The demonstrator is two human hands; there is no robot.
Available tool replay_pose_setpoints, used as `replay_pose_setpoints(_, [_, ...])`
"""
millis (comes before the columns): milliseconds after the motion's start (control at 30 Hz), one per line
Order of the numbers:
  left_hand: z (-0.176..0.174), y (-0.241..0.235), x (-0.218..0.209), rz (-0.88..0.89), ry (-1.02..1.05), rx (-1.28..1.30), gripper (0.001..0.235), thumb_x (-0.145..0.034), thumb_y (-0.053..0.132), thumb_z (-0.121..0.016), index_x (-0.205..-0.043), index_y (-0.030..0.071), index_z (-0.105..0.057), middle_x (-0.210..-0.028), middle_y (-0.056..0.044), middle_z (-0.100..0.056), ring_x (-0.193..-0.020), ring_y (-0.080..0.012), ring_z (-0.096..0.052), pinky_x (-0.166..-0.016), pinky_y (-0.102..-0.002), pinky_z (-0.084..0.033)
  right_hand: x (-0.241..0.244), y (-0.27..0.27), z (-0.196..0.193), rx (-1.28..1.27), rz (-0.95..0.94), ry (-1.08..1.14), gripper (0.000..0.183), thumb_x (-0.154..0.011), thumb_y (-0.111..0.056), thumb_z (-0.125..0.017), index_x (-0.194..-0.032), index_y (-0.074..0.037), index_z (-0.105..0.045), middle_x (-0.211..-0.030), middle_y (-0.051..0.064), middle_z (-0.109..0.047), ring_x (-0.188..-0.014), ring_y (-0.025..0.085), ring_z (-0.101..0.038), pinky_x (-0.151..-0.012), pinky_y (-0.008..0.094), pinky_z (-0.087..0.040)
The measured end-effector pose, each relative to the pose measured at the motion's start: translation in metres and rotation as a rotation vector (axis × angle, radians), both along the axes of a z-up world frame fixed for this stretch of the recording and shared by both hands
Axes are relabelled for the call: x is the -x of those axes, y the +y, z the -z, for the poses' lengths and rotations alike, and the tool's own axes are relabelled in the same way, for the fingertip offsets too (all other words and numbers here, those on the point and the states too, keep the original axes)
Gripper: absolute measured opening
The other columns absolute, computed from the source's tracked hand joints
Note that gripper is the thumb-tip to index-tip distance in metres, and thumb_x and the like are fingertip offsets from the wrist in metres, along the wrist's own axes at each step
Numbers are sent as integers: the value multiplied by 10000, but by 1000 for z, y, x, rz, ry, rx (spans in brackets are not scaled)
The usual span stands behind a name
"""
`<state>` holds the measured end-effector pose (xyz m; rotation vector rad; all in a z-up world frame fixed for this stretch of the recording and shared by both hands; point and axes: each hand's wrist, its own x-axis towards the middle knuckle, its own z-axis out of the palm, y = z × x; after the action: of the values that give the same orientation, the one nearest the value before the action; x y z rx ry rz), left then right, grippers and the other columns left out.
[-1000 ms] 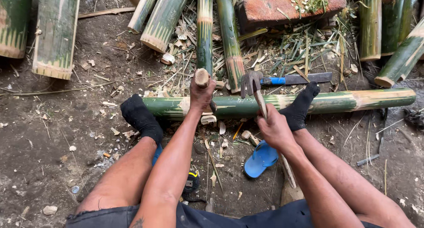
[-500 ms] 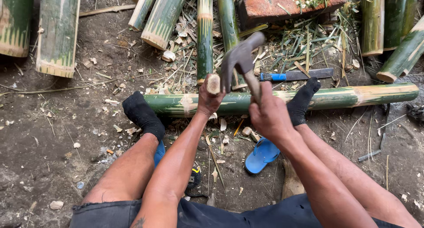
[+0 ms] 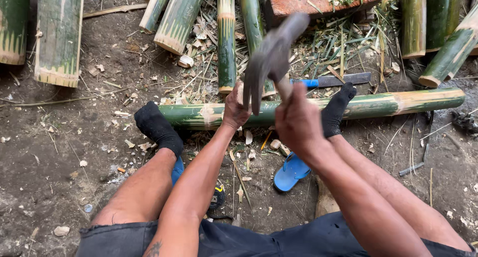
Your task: The person sits on the ground and uses a hammer and chisel to carve a hole into a bamboo pole. They repeatedly strike the chisel to remove material and occasionally inspect the opening.
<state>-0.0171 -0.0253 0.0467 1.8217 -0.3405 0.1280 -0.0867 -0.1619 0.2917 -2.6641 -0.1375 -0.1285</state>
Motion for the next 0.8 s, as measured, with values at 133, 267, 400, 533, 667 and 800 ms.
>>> replay_pose_setpoints(133, [-4, 1, 4, 100, -32, 98, 458, -849, 140, -745, -1265, 78, -564, -1119, -149, -704, -987, -282, -735, -884, -380, -642, -2, 6, 29, 226, -62, 325, 206, -949, -101, -573, -1045, -44, -399, -737, 218, -655, -639, 472, -663, -572, 586, -510])
replay_pose_setpoints(267, [-5, 2, 10, 97, 194, -84, 246, -893, 188, -756, -1044, 73, -599, -939, -123, -725, -875, -250, -756, -862, -371, -638, 3, -4, -10, 128, -99, 224, 299, -883, -83, -616, -1060, -13, -385, -713, 239, -641, -603, 490, -636, -535, 586, -499])
replay_pose_setpoints(400, [-4, 3, 5, 49, 73, 122, 397, -831, 145, -738, -1174, 51, -561, -966, -99, -722, -902, -247, -751, -846, -392, -614, 2, -6, -61, -193, 52, -5, 190, -958, -27, -521, -1087, -25, -381, -779, 212, -625, -615, 396, -688, -518, 489, -555])
replay_pose_setpoints(533, [0, 1, 9, 66, 91, 98, 420, -858, 144, -759, -1219, 51, -566, -1033, -94, -727, -948, -251, -751, -874, -376, -613, -11, 9, -16, 35, -65, -279, 286, -876, 19, -571, -1137, -31, -465, -848, 294, -633, -667, 472, -623, -554, 534, -498])
replay_pose_setpoints(667, [-5, 4, 9, 40, -120, 165, 498, -840, 84, -747, -1303, 26, -575, -1188, -175, -702, -1088, -339, -703, -934, -420, -557, -17, 6, 38, 228, -76, 417, 199, -934, -91, -568, -1068, -32, -433, -736, 240, -645, -657, 476, -654, -583, 603, -496])
replay_pose_setpoints(800, [0, 6, 15, 32, 217, 28, 314, -858, 150, -787, -1143, 82, -675, -940, -95, -770, -920, -228, -790, -836, -371, -613, -16, -5, 1, 89, -138, 217, 304, -857, -66, -631, -1064, -16, -415, -725, 262, -642, -705, 509, -623, -627, 608, -468])
